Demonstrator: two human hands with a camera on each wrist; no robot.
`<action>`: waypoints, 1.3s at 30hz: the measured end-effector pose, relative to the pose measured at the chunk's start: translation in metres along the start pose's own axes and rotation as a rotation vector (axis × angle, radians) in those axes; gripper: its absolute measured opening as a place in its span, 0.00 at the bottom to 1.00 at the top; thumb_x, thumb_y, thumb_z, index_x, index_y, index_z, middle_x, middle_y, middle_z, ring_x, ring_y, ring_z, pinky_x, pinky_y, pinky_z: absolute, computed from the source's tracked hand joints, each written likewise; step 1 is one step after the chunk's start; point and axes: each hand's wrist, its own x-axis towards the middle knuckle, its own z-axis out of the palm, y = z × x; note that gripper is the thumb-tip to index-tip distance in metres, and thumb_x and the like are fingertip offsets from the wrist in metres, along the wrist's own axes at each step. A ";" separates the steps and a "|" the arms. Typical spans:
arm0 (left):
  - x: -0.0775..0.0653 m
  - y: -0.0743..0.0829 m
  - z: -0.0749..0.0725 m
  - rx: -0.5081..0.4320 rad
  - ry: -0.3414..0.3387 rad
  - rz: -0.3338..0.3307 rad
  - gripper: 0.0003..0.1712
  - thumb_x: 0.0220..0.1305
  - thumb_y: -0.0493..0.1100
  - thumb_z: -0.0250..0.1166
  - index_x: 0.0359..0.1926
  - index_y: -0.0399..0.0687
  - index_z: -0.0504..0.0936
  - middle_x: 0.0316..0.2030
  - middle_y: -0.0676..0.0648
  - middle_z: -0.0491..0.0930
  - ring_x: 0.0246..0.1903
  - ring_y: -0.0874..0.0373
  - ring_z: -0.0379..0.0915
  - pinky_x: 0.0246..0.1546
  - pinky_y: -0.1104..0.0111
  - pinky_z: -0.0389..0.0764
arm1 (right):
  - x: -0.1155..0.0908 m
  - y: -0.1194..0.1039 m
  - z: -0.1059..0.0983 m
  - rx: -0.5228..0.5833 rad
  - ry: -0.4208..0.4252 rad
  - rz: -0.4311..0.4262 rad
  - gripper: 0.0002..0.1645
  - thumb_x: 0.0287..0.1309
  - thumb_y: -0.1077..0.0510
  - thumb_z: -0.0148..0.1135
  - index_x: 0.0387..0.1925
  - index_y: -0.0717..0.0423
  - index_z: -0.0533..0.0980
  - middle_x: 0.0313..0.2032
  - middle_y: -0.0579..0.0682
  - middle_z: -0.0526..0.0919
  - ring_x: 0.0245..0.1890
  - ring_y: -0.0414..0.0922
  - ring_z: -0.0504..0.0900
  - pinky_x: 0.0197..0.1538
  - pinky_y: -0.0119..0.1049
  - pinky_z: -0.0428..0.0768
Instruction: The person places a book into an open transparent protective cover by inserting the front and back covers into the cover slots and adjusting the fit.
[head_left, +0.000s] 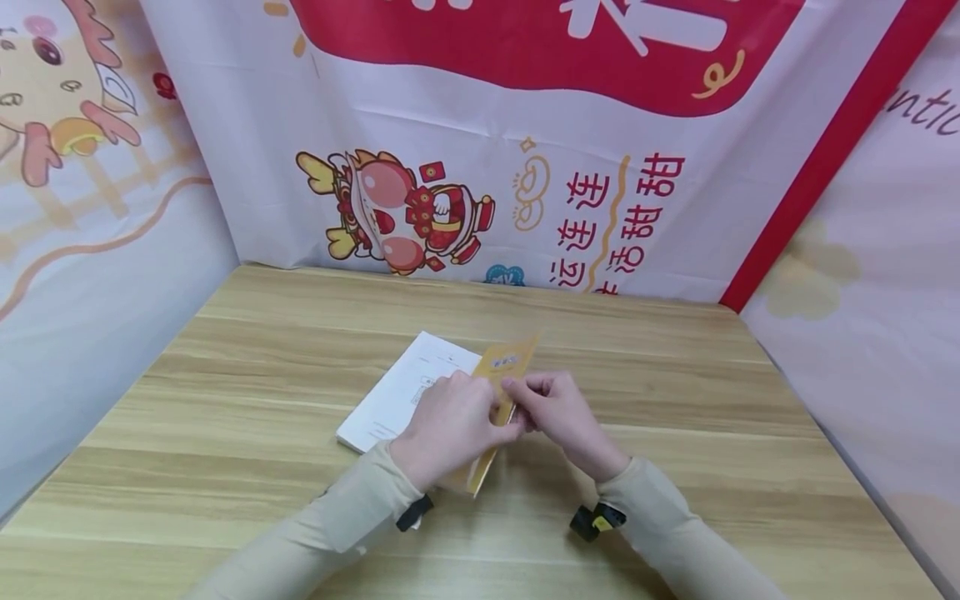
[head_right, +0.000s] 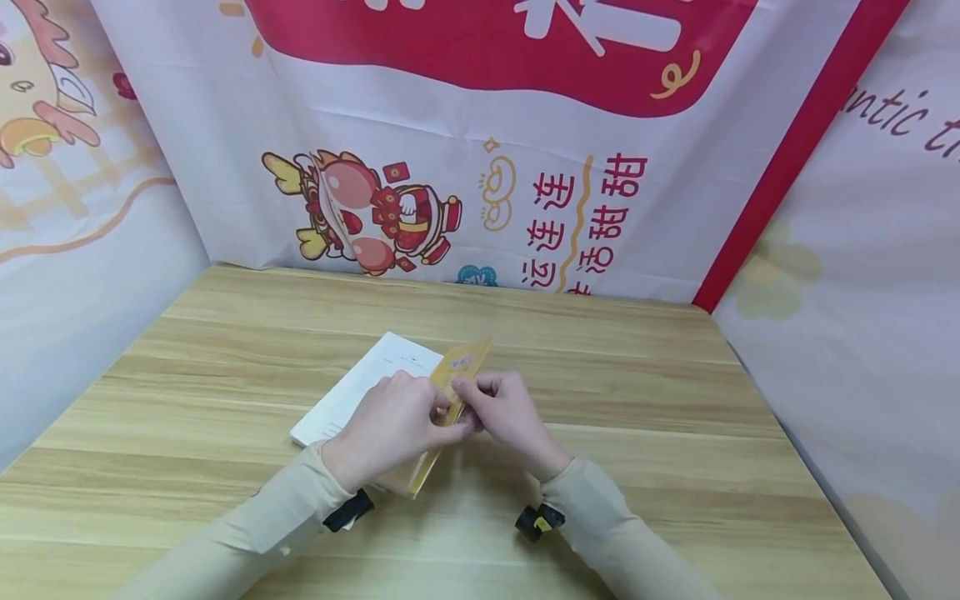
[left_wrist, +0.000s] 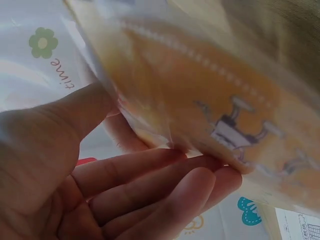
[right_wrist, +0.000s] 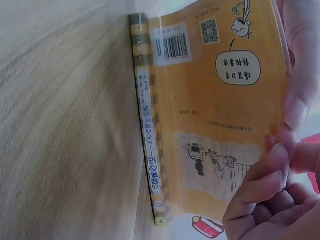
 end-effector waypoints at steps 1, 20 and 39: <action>0.000 0.000 -0.001 -0.014 -0.010 0.005 0.25 0.56 0.58 0.66 0.12 0.54 0.69 0.06 0.60 0.60 0.09 0.68 0.62 0.10 0.75 0.63 | 0.000 0.000 0.000 0.000 -0.001 -0.002 0.23 0.61 0.46 0.62 0.23 0.62 0.78 0.15 0.52 0.74 0.16 0.39 0.70 0.22 0.30 0.70; 0.003 -0.013 -0.014 -0.092 -0.047 -0.014 0.18 0.57 0.39 0.57 0.11 0.52 0.69 0.09 0.60 0.60 0.10 0.69 0.57 0.10 0.77 0.59 | 0.003 0.002 0.002 0.073 -0.106 -0.046 0.30 0.66 0.40 0.53 0.33 0.65 0.78 0.25 0.60 0.78 0.21 0.46 0.73 0.24 0.32 0.72; 0.012 -0.058 -0.051 -0.201 -0.227 -0.291 0.10 0.66 0.33 0.51 0.27 0.37 0.73 0.25 0.44 0.75 0.19 0.58 0.73 0.15 0.73 0.74 | 0.009 0.008 -0.002 0.029 -0.114 0.023 0.24 0.66 0.48 0.55 0.37 0.69 0.76 0.26 0.57 0.79 0.25 0.46 0.76 0.30 0.37 0.77</action>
